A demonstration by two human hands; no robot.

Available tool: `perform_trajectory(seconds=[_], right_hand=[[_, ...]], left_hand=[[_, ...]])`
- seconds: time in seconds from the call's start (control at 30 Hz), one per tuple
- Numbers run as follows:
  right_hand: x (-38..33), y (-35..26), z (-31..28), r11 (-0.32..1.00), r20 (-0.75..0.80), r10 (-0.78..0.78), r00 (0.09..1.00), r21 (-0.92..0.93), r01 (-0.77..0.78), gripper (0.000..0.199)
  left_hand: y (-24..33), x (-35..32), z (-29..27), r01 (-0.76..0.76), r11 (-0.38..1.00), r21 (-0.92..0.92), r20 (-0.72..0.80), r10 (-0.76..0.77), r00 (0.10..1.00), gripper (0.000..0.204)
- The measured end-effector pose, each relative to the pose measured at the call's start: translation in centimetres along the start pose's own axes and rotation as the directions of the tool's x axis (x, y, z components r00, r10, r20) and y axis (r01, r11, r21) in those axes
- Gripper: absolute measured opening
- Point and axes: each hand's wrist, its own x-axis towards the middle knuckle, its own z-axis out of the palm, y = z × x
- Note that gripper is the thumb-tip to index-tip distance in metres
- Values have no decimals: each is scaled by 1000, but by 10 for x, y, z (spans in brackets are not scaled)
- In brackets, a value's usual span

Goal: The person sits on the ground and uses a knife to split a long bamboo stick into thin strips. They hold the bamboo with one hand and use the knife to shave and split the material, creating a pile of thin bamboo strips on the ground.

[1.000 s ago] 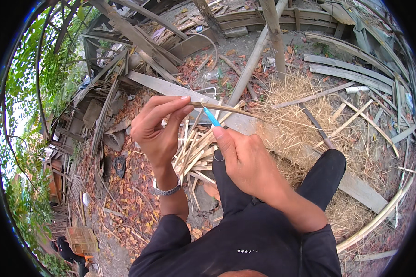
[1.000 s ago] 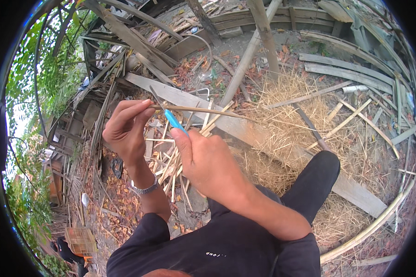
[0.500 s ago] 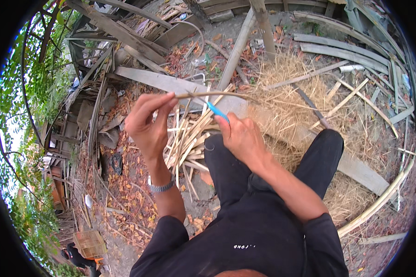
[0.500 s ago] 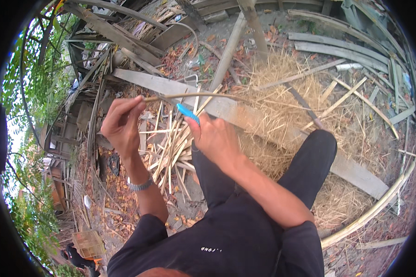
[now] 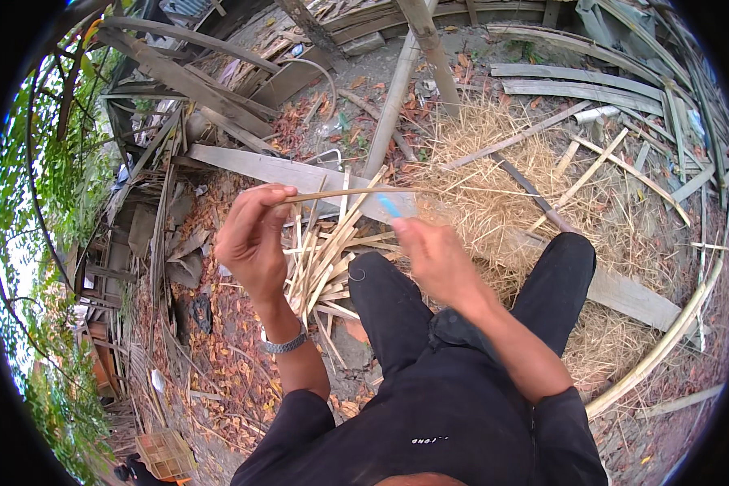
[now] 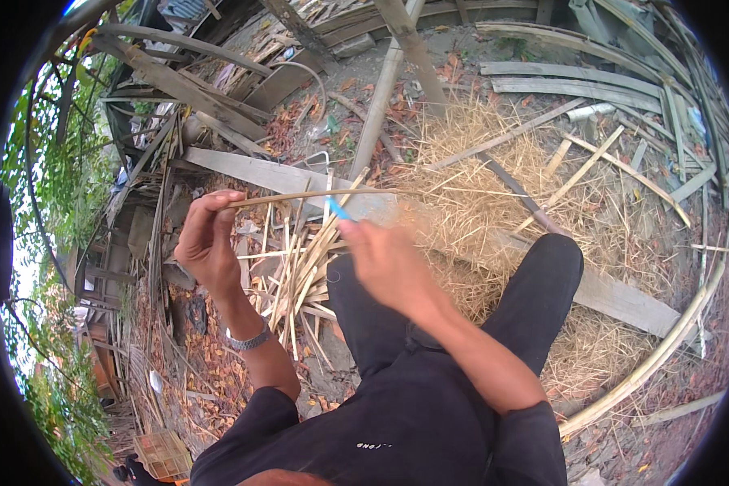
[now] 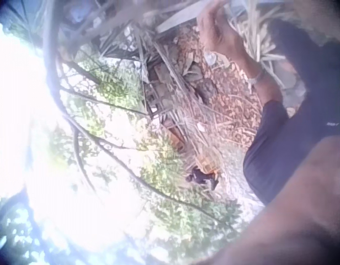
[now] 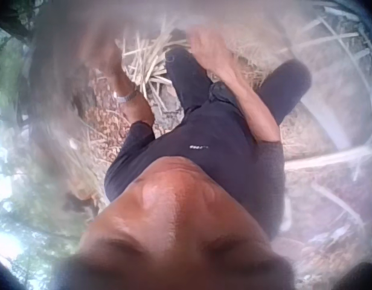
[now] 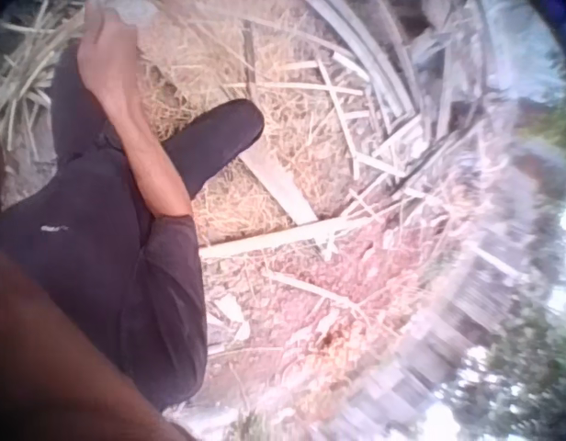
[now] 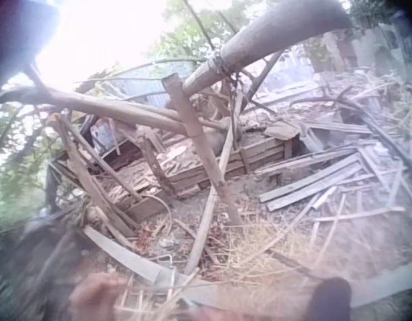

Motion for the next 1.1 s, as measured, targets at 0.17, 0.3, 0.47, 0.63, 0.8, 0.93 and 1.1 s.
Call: perform_trajectory(seconds=[0.17,0.3,0.47,0.63,0.8,0.93,1.1], right_hand=[[13,13,33,989,-78,-21,997,-145,9,46],[9,166,15,802,-62,461,885,-398,-446,51],[14,79,20,957,-174,175,969,-203,-209,51],[28,11,32,995,-64,-82,995,-70,77,45],[36,165,39,820,-49,515,856,-262,-509,59],[25,202,21,798,-145,485,862,-329,-505,62],[28,159,13,862,-165,422,892,-233,-451,61]], left_hand=[[-8,-4,4,-12,1000,-1,-72,11,997,11],[-22,-3,-1,-30,999,-37,-66,27,997,8],[-32,-5,-6,-21,999,-36,-110,16,994,5],[-36,-9,-6,-43,998,-40,-77,39,996,7],[-42,-14,-11,87,996,-15,-181,-88,980,9],[-51,-20,-3,-8,994,-110,-110,-4,994,18],[-46,-10,31,-195,980,-41,-271,177,946,27]])
